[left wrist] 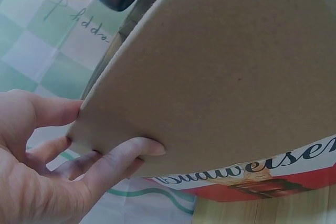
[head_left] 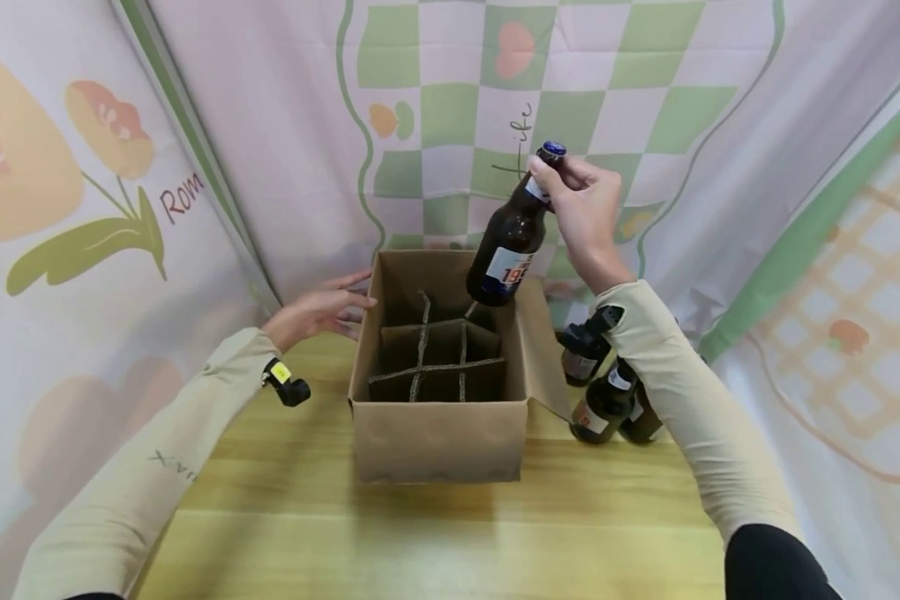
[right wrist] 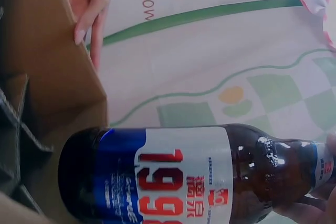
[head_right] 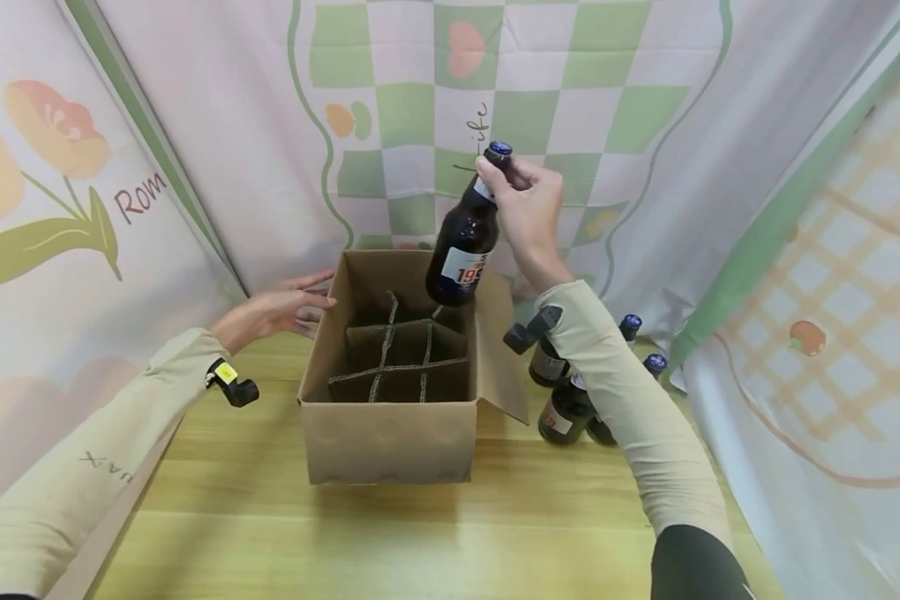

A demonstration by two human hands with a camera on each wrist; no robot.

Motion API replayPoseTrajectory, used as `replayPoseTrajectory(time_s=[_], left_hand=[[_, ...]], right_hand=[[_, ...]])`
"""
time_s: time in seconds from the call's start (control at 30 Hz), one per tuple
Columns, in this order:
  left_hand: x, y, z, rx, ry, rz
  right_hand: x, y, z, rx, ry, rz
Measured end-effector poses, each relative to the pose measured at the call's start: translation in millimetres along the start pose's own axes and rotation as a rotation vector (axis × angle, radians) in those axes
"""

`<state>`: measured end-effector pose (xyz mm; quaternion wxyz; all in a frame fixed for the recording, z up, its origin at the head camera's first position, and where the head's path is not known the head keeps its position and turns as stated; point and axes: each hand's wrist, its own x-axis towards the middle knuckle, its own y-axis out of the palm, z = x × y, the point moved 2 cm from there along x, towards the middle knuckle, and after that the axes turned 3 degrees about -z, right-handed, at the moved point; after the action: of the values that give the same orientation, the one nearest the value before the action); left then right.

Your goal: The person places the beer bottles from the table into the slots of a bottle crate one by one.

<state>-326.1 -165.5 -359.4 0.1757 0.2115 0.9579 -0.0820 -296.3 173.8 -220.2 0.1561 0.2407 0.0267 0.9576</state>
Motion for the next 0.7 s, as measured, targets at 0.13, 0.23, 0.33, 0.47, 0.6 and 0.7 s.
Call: replayPoseTrajectory(time_s=[0.13,0.23,0.33,0.47,0.6,0.7], left_hand=[[-1.0,0.3,0.6,0.002,0.009,-0.006],[-1.9,1.0,1.8,0.007,0.013,-0.007],[-2.6,1.9,2.7,0.009,0.013,-0.008],[-2.4,2.7,3.3,0.004,0.009,-0.013],[-2.7,3.0,3.3,0.001,0.010,-0.015],[-3.3,3.7,3.4,-0.003,0.012,-0.017]], right_hand=[[1.4,13.5,-10.3,-0.008,0.046,0.002],[2.1,23.8,-21.6,-0.030,0.081,0.001],[2.7,33.5,-33.4,-0.030,0.136,-0.009],[3.5,46.5,-47.3,-0.018,0.198,-0.015],[3.9,58.2,-57.1,-0.033,0.227,-0.006],[4.5,62.8,-63.6,-0.042,0.260,-0.007]])
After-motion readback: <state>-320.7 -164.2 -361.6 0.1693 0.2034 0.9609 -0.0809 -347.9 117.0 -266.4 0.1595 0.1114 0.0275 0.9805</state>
